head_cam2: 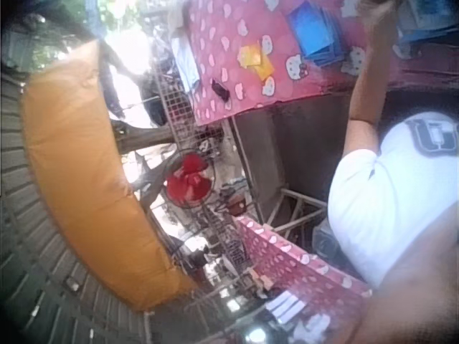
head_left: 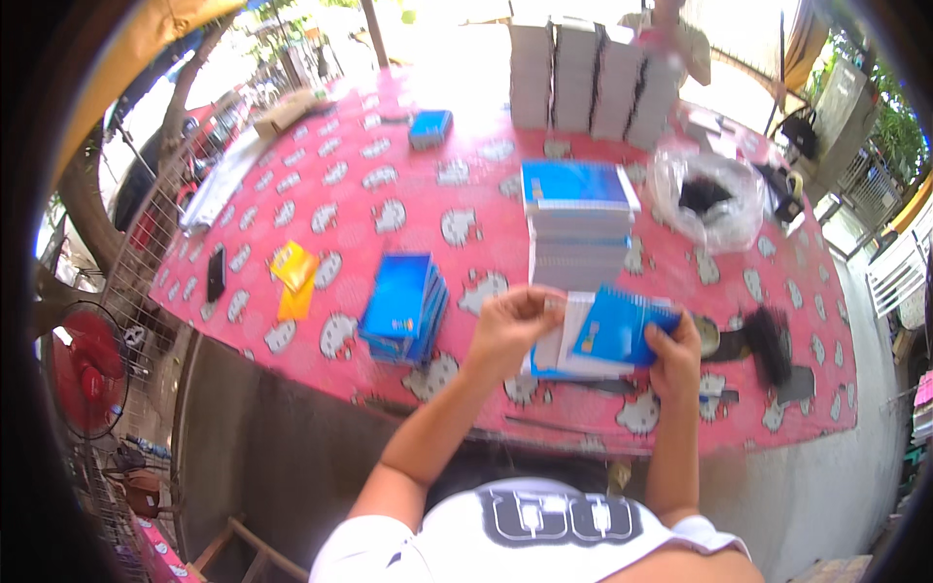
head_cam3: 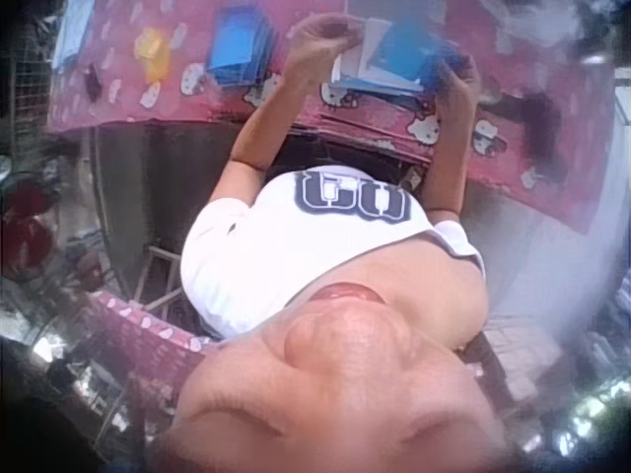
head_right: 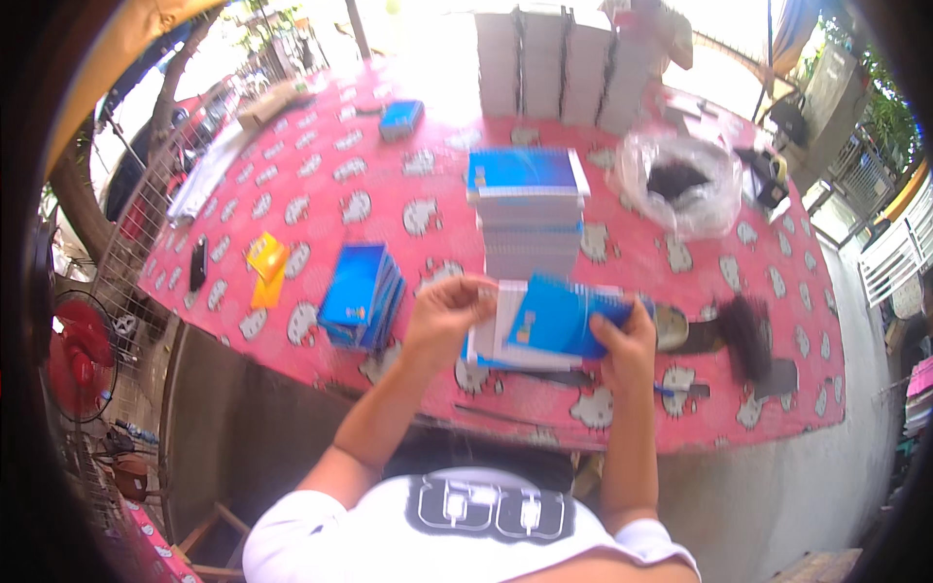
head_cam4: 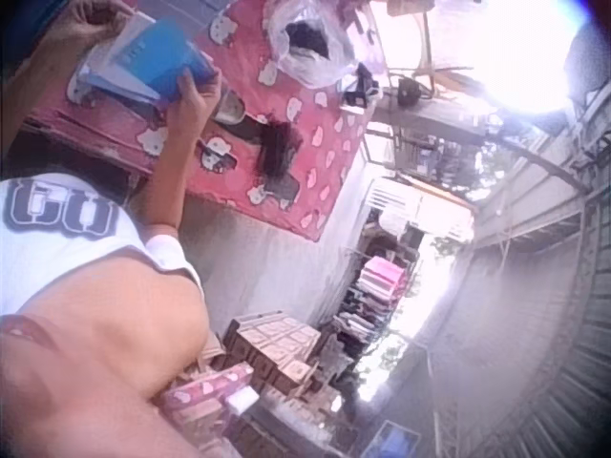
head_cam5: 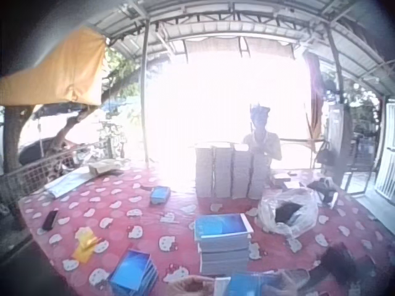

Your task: The person trims excess wire from the spiral binding of notebooks using a pair of pliers and then stacks the notebooks on a table.

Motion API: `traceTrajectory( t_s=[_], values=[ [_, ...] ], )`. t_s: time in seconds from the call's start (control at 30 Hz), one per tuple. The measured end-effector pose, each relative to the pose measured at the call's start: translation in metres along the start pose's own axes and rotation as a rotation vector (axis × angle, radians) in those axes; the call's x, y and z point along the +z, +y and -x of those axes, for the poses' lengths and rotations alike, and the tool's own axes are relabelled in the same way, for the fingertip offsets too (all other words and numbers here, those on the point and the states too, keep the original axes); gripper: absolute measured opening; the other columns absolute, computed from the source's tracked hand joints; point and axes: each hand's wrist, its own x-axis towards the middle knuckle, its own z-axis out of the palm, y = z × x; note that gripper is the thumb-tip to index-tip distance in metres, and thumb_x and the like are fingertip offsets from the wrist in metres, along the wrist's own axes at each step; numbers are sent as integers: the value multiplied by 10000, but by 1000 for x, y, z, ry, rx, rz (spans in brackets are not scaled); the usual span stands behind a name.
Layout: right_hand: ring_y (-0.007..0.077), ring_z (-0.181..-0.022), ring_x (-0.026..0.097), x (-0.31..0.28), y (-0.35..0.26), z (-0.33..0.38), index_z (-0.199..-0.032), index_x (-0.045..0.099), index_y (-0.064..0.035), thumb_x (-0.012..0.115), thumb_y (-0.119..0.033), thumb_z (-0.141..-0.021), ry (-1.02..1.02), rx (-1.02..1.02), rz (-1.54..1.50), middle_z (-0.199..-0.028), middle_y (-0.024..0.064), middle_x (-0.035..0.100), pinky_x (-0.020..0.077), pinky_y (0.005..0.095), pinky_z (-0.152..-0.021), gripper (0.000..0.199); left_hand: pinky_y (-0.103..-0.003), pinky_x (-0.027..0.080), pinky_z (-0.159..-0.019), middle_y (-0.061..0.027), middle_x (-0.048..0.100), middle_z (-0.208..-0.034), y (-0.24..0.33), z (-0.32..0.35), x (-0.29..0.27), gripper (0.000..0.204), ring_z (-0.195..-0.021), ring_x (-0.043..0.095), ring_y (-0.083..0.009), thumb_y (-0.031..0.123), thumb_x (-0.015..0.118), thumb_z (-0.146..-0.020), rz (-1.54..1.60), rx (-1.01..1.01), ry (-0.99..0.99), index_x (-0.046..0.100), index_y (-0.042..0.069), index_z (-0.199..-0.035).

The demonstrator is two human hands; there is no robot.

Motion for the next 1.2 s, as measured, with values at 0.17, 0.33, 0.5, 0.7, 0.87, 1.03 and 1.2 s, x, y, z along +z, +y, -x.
traceTrajectory(
  t_s=[0.17, 0.33, 0.5, 0.7, 0.87, 1.03, 1.2],
  values=[
    [138, -870, 642, 10, -13, -12, -1015, 576, -40, 693, 35, -829, -78, -28, -81, -987, 63, 660, 532, 289, -806, 232, -246, 529, -768, -108, 685, -967, 16, -11, 10, 249, -857, 644, -113, 61, 703, -867, 243, -2, 7, 633, -39, -1083],
    [144, -933, 622, 19, -4, 4, -1085, 527, -69, 692, 92, -797, -149, -259, 85, -1033, 59, 625, 525, 293, -826, 369, -270, 508, -850, -78, 585, -1085, 33, 8, 16, 438, -1012, 591, -140, 93, 706, -868, -188, 94, -132, 485, 32, -1241],
    [121, -999, 491, 7, 40, 13, -1133, 433, -71, 654, 112, -801, -242, -1, 273, -1045, 34, 508, 397, 271, -905, 439, -287, 487, -856, -62, 552, -1088, -22, 17, -10, 444, -1012, 554, -133, -22, 668, -856, -475, 179, -12, 452, 64, -1234],
    [135, -943, 459, 20, 34, 14, -1004, 407, -73, 631, 147, -777, -308, -181, 523, -1001, 58, 476, 394, 269, -864, 387, -334, 431, -928, -95, 525, -1156, -27, 20, -14, 629, -1104, 516, -186, -96, 644, -819, -679, 505, -60, 371, 64, -1363],
    [116, -962, 455, 13, 48, 16, -1012, 399, -78, 618, 169, -772, -294, -186, 544, -1035, 52, 482, 392, 253, -861, 408, -398, 380, -1038, -139, 372, -1423, -20, 26, -12, 787, -1289, 418, -290, -15, 713, -794, -896, 579, 41, 288, 82, -1449],
    [128, -978, 462, 25, 39, 20, -1022, 395, -60, 601, 166, -770, -285, -164, 596, -1048, 65, 478, 400, 261, -873, 397, -431, 344, -1044, -186, 390, -1400, -27, 28, 9, 771, -1303, 389, -312, 143, 790, -747, -554, 367, 222, 396, 86, -1407],
    [123, -957, 484, 29, 46, 16, -1019, 413, -57, 618, 119, -797, -229, -137, 552, -1017, 59, 502, 419, 267, -852, 350, -458, 325, -1052, -187, 404, -1401, -26, 21, -11, 599, -1324, 365, -329, 211, 771, -784, -807, 371, -27, 529, 162, -1330]
  ],
)
